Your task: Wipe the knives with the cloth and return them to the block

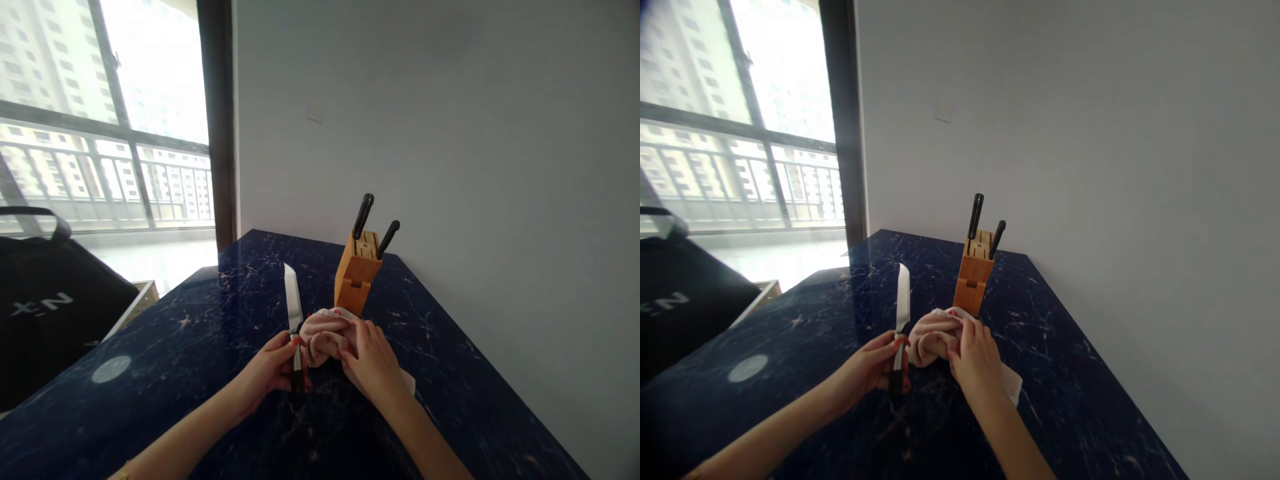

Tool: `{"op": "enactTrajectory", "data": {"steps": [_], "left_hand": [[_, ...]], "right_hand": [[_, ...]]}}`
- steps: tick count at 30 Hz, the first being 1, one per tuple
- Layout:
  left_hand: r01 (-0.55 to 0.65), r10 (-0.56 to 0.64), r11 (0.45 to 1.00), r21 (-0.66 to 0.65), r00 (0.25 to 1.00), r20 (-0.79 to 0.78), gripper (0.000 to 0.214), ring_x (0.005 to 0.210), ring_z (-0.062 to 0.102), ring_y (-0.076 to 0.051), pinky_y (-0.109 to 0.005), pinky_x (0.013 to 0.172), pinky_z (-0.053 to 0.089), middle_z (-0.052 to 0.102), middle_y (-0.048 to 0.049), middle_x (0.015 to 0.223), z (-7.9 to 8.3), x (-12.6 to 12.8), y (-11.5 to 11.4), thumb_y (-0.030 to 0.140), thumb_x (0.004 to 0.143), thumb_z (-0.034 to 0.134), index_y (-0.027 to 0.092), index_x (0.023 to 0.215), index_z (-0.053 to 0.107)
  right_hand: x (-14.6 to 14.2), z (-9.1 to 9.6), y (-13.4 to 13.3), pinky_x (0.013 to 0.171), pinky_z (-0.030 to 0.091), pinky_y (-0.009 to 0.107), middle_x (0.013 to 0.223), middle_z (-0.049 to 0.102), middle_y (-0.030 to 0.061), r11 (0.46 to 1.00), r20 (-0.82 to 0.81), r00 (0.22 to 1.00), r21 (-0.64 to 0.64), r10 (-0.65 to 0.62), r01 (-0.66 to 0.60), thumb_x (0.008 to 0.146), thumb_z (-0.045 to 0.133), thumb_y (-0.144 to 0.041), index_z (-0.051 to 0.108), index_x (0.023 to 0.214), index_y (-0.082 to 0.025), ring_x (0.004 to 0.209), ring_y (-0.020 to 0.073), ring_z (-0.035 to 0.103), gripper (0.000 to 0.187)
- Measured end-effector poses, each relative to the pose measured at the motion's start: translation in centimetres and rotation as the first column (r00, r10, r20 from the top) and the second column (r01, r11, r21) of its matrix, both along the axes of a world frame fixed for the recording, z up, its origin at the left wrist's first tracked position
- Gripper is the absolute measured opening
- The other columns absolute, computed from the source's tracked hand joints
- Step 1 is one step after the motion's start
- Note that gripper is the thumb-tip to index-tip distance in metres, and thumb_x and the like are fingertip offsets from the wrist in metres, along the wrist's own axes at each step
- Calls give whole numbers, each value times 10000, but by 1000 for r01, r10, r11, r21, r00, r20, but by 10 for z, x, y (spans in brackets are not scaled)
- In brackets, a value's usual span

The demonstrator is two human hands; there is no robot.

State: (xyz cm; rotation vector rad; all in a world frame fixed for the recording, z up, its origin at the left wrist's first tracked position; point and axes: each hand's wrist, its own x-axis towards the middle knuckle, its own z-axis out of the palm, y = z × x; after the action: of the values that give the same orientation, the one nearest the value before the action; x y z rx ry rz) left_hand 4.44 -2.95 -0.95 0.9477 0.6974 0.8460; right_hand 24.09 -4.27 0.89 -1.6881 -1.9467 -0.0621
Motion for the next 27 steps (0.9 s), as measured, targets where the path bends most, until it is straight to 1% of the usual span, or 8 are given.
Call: {"op": "enactTrajectory", "data": {"steps": [3, 5, 11, 15, 18, 21, 24, 27], "left_hand": [[41, -41, 999, -8, 998, -46, 321, 504, 600, -169, -372, 569, 499, 576, 25, 593, -6, 4, 0, 446, 728, 575, 175, 863, 471], [43, -43, 999, -3, 997, -66, 344, 498, 597, -166, -361, 566, 494, 570, 28, 584, -11, 5, 1, 467, 716, 579, 176, 861, 466], [18, -14, 999, 29, 991, -130, 394, 558, 610, -163, -306, 548, 476, 594, 12, 671, -20, 1, 6, 509, 717, 557, 184, 909, 448], [-8, 21, 998, 61, 976, -216, 421, 505, 583, -130, -266, 516, 457, 588, 24, 656, -22, -1, 9, 543, 701, 548, 180, 892, 456], [2, 12, 998, 68, 979, -205, 445, 469, 568, -126, -266, 502, 457, 560, 46, 586, -26, 0, 12, 566, 683, 548, 179, 886, 459], [-2, 13, 998, 57, 982, -189, 442, 457, 564, -127, -270, 494, 459, 541, 55, 558, -27, 2, 11, 559, 675, 561, 179, 876, 456], [-16, 18, 1000, 11, 987, -158, 404, 501, 581, -130, -289, 537, 482, 533, 58, 575, -22, 3, 6, 517, 689, 576, 184, 877, 450], [-25, 22, 1000, -14, 989, -145, 380, 504, 564, -122, -287, 513, 488, 519, 61, 589, -18, 4, 2, 504, 711, 558, 192, 899, 445]], "right_hand": [[2, -7, -1, 826, 378, 299, 1072, 520, 104, 996, 108, 990, -3, -88, 88, 660, 586, -149, 363, 1249, -139, 980, 228, 484, 630], [4, -8, 0, 774, 375, 326, 1014, 547, 112, 985, 226, 962, -31, -156, 167, 658, 590, -165, 362, 1248, -116, 925, 252, 493, 634], [24, -8, 16, 708, 311, 345, 851, 591, 84, 976, 427, 884, -16, -189, 217, 767, 488, -234, 542, 981, -181, 862, 261, 477, 227], [38, -1, 28, 728, 291, 345, 909, 585, 113, 959, 464, 852, -21, -240, 282, 798, 418, -196, 559, 969, -166, 901, 265, 454, 223], [39, 11, 34, 749, 298, 327, 1001, 574, 102, 968, 427, 890, -108, -158, 224, 729, 464, -153, 534, 1074, -157, 929, 259, 437, 352], [31, 22, 40, 788, 300, 289, 1074, 564, 70, 988, 345, 938, -134, -25, 76, 708, 429, -94, 505, 1140, -167, 956, 220, 426, 444], [21, 26, 47, 818, 298, 271, 1107, 565, 48, 983, 272, 957, -177, 102, -54, 720, 423, -79, 493, 1164, -192, 983, 191, 428, 463], [15, 21, 54, 784, 321, 263, 1002, 615, 30, 968, 229, 964, -237, 135, -79, 702, 515, -132, 563, 1054, -216, 931, 180, 477, 365]]}}
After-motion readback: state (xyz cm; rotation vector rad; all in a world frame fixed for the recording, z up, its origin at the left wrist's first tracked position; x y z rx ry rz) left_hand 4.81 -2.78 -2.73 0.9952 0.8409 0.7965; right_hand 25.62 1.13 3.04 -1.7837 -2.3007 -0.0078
